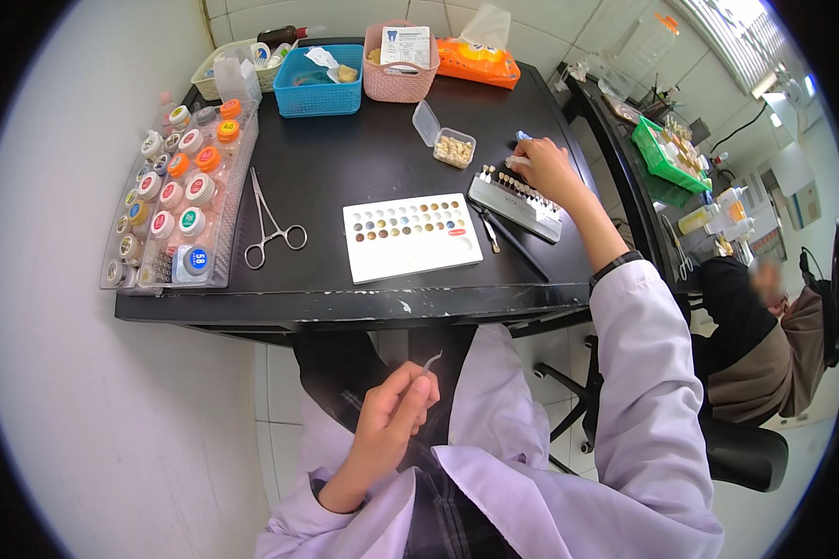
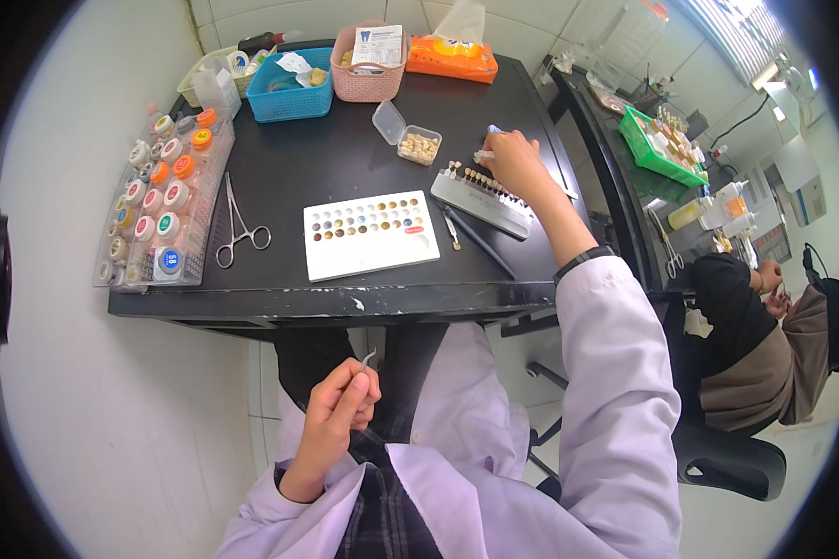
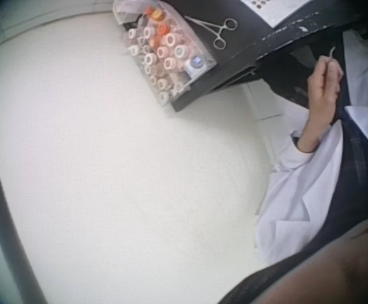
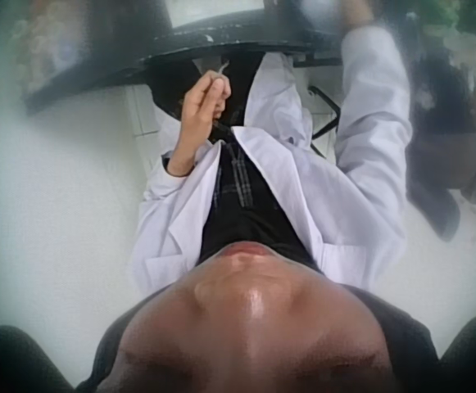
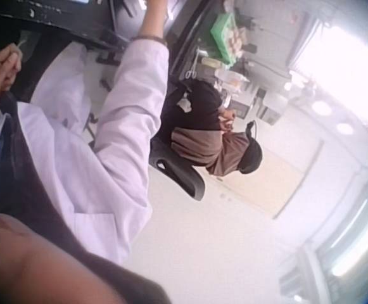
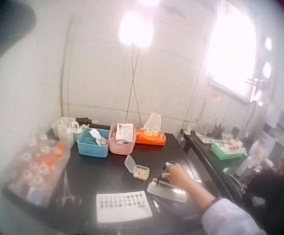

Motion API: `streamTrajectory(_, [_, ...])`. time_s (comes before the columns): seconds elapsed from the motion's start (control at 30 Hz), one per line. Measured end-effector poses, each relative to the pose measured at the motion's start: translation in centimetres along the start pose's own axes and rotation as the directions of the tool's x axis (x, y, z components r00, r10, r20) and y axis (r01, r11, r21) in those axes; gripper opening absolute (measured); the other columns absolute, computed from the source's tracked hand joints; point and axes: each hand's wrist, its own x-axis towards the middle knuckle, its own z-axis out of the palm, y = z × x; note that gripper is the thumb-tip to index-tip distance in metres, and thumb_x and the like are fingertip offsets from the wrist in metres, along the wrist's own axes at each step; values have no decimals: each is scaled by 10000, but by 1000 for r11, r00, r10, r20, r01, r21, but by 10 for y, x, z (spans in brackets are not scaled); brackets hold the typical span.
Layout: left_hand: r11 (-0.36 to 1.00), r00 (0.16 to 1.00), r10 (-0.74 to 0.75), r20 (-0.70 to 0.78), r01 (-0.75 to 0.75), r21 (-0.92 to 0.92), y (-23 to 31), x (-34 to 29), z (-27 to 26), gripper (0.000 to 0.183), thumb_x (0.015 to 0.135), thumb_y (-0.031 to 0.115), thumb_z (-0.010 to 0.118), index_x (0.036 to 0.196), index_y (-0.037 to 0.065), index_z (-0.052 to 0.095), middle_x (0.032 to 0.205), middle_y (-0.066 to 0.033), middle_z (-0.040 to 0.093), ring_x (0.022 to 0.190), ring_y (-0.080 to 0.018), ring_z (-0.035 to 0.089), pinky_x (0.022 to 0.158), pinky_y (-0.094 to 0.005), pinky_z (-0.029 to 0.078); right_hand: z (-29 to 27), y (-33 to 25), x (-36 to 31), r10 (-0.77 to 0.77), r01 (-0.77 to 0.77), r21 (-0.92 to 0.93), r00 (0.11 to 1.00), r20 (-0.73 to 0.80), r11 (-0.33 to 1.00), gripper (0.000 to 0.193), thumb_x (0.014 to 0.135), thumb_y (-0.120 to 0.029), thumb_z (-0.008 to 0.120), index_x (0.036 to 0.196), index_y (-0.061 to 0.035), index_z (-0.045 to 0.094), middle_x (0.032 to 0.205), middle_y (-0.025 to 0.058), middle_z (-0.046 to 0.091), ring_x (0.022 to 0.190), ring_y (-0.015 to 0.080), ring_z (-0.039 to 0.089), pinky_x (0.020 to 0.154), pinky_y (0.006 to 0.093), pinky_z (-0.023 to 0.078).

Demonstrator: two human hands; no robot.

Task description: The person paints a small dental crown held by tweezers using a fine brush and a watercolor palette. They repeatedly dip the brush into different colors and apply them to the crown, occasionally wiping the crown with a tissue. The person also compares the crown to a shade guide and handles other crowns in a container.

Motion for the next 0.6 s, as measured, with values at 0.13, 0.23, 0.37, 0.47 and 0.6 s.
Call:
streamTrajectory(0.13, [1000,1000,2,-28,-2,-7,4,-3,1,247,956,224,424,781,55,464,606,58,302,486,-14,252,433,-182,190,-45,-16,-15,-66,92,314,993,-94,945,216,814,-169,617,988,-45,590,929,96,621,840,220,563,734,308,428])
streamTrajectory(0.23, [993,999,-11,-39,6,-121,6,-2,1,251,950,233,438,781,49,464,603,55,319,475,-13,250,426,-183,186,-106,-65,-63,-94,106,647,994,-52,755,198,794,-170,636,922,-23,601,875,61,640,812,154,579,730,269,434])
streamTrajectory(0.37, [992,996,68,-56,-73,-104,10,5,13,143,901,155,543,876,16,559,628,59,391,519,4,299,468,-159,237,-108,-119,-138,-118,85,863,993,-30,498,156,743,-54,668,881,-3,618,829,50,639,744,135,584,706,269,457])
streamTrajectory(0.47, [993,990,111,-84,-113,-31,16,12,27,155,837,102,628,948,-1,594,618,73,380,525,11,306,474,-155,238,-88,-137,-178,-80,61,919,996,-32,391,214,675,-6,715,869,-8,627,826,61,636,731,157,597,677,260,465])
streamTrajectory(0.6, [984,982,157,-104,-147,104,16,7,28,260,751,48,705,989,-8,615,586,87,362,511,10,318,471,-154,260,-72,-155,-207,14,193,898,976,-216,396,257,615,25,734,847,-26,635,819,71,638,742,209,604,657,284,472])
